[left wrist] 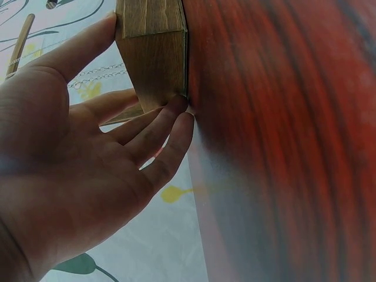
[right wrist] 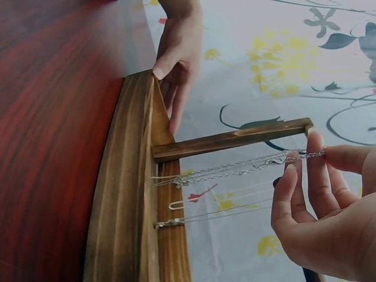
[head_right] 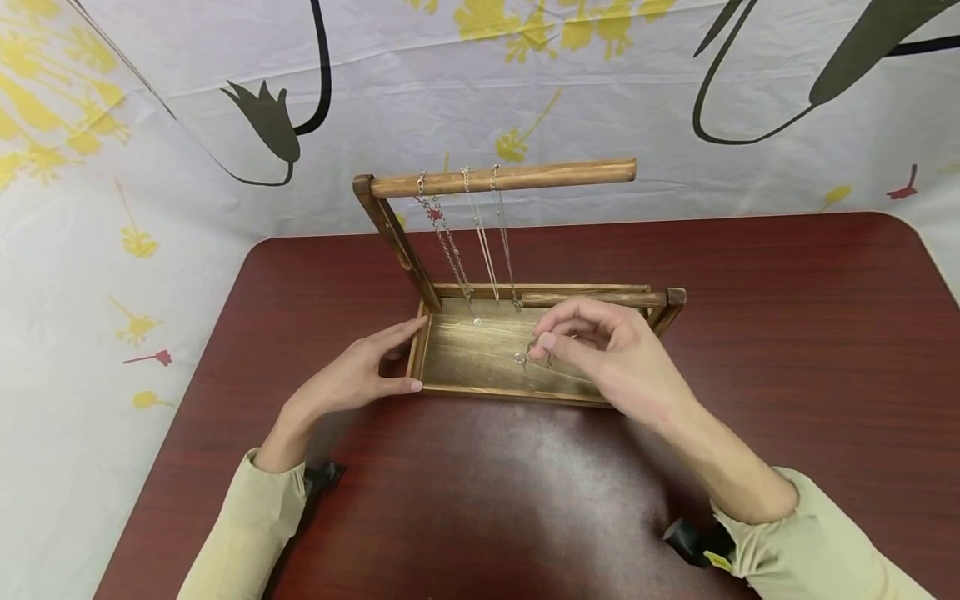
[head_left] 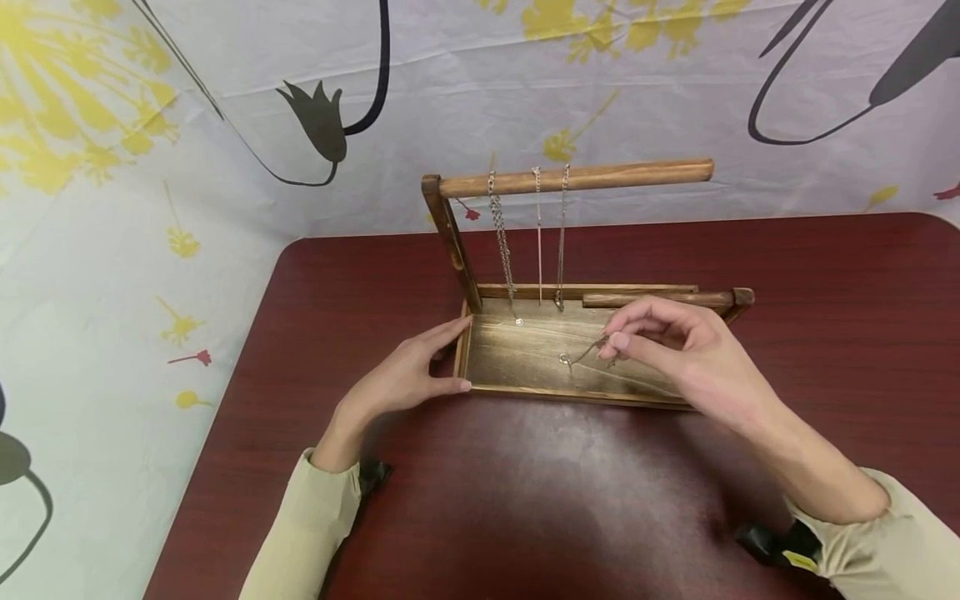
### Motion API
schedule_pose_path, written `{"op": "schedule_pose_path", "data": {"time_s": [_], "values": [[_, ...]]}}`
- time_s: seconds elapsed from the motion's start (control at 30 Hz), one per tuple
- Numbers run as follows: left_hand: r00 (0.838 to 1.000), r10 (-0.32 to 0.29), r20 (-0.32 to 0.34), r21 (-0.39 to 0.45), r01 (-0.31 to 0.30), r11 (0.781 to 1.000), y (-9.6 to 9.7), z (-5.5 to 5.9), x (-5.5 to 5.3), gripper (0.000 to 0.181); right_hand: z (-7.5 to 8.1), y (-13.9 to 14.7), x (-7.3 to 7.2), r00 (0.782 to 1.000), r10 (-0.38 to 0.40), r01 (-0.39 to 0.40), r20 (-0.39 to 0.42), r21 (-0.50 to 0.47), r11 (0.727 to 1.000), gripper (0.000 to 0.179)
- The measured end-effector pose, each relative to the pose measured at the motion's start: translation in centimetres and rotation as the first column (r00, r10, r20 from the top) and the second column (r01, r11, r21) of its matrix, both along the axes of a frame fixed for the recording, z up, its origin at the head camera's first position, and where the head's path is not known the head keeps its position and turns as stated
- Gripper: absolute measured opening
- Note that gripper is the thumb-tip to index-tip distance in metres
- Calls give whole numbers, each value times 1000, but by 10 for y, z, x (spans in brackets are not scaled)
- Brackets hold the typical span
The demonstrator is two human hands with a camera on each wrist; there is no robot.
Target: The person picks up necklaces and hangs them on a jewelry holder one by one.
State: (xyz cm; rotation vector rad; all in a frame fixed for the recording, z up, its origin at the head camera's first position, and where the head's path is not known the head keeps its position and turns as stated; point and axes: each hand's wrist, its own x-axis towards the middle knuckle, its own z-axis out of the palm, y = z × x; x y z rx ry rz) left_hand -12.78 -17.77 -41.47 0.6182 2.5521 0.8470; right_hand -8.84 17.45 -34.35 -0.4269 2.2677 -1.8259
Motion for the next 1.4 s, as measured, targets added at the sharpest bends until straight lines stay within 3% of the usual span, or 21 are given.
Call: {"op": "schedule_pose_path", "data": {"time_s": [0.3,0.93,1.4], "values": [[1000,5,4,-2,-5,1000,-1,-1,1,89,9,3,1,997,-20,23,-68,39,999,12],[999,18,28,-5,-18,1000,0,-1,1,88,36,8,-3,992,-58,53,-112,-47,998,11],[1000,13,26,-9,-13,1000,0,0,-1,87,52,13,-6,972,-149,153,-181,6,988,11]]}}
